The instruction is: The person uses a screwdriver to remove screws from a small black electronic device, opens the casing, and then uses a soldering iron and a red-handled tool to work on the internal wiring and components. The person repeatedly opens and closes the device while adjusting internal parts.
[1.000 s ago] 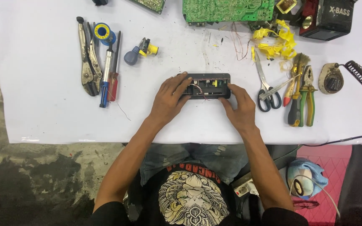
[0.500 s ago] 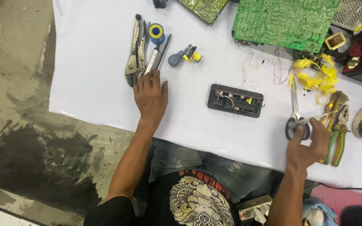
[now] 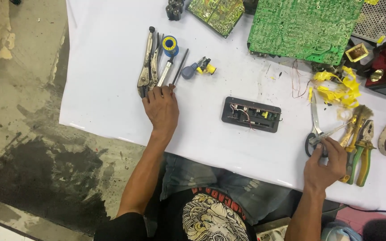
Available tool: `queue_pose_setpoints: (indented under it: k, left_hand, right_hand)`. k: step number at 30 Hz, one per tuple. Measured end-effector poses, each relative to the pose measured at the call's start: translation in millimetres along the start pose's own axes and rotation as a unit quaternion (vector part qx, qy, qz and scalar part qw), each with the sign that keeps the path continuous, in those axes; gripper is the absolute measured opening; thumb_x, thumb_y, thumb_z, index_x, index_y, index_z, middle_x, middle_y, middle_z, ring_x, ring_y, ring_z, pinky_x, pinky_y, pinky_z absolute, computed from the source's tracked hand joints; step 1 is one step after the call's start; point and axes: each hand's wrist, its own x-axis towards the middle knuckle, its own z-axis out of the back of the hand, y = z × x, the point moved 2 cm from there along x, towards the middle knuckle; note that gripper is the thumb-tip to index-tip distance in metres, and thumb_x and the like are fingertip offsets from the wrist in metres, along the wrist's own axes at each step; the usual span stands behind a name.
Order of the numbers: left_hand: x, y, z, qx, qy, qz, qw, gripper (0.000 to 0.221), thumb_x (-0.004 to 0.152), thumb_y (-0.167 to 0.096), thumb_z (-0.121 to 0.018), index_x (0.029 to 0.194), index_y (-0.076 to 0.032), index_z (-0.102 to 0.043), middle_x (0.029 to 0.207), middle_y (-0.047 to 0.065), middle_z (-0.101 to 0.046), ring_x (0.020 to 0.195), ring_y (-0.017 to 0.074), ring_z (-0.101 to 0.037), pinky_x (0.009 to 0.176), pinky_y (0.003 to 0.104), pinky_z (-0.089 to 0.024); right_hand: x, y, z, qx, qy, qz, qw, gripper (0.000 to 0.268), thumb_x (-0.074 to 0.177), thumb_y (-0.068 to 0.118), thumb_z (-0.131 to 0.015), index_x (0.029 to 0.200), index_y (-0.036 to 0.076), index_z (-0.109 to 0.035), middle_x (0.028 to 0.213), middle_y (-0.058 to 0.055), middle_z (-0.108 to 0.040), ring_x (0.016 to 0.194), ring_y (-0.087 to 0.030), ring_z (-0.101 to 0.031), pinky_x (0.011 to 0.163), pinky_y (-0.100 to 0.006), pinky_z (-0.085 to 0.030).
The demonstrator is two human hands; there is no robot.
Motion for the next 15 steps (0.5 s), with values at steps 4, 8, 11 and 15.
queue_pose_setpoints:
  k: [4,8,11,15]
  left_hand:
    - [4.7,-3.0,11.3,-0.030,-0.035,-0.011,0.999,0.014,0.091,-0.014,-0.080,0.090,-0.012,-0.066,0.088,0.006,-0.061,0.085,0.0252,-0.057,0.077,0.040,-0.039]
    - [5.2,-1.3,11.1,-0.024,-0.027,-0.024,0.999,0.017,0.093,-0.021,-0.081,0.092,-0.011,-0.067,0.090,0.007,-0.064,0.087,0.0260,-0.056,0.081,0.042,-0.039]
    - [15.0,4.6,18.2,-0.044,-0.041,-0.014,0.998,0.025,0.091,-0.027,-0.084,0.100,-0.010,-0.069,0.099,0.009,-0.067,0.092,0.0276,-0.059,0.083,0.044,-0.040]
    - [26.1,23.2,1.1,0.038,0.017,0.005,0.999,0.025,0.088,-0.030,-0.084,0.102,-0.014,-0.071,0.097,0.006,-0.066,0.093,0.0252,-0.059,0.075,0.040,-0.040]
  right_hand:
    - [-0.6,-2.1,1.1,-0.015,-0.002,0.001,1.000,0.019,0.101,-0.023,-0.069,0.116,-0.015,-0.077,0.120,-0.029,-0.071,0.111,-0.043,-0.069,0.099,-0.053,-0.059]
    - [-5.7,-8.3,0.5,-0.020,-0.008,-0.002,1.000,0.016,0.102,-0.021,-0.071,0.115,-0.015,-0.078,0.120,-0.029,-0.071,0.111,-0.042,-0.069,0.098,-0.052,-0.059]
    - [-6.2,-10.3,0.3,-0.024,-0.012,-0.001,1.000,0.018,0.101,-0.021,-0.072,0.116,-0.015,-0.078,0.119,-0.030,-0.071,0.112,-0.043,-0.069,0.099,-0.053,-0.059]
    - [-1.1,-7.4,1.8,-0.029,-0.019,0.017,0.999,0.019,0.102,-0.019,-0.069,0.121,-0.018,-0.072,0.117,-0.032,-0.071,0.108,-0.046,-0.067,0.097,-0.055,-0.056]
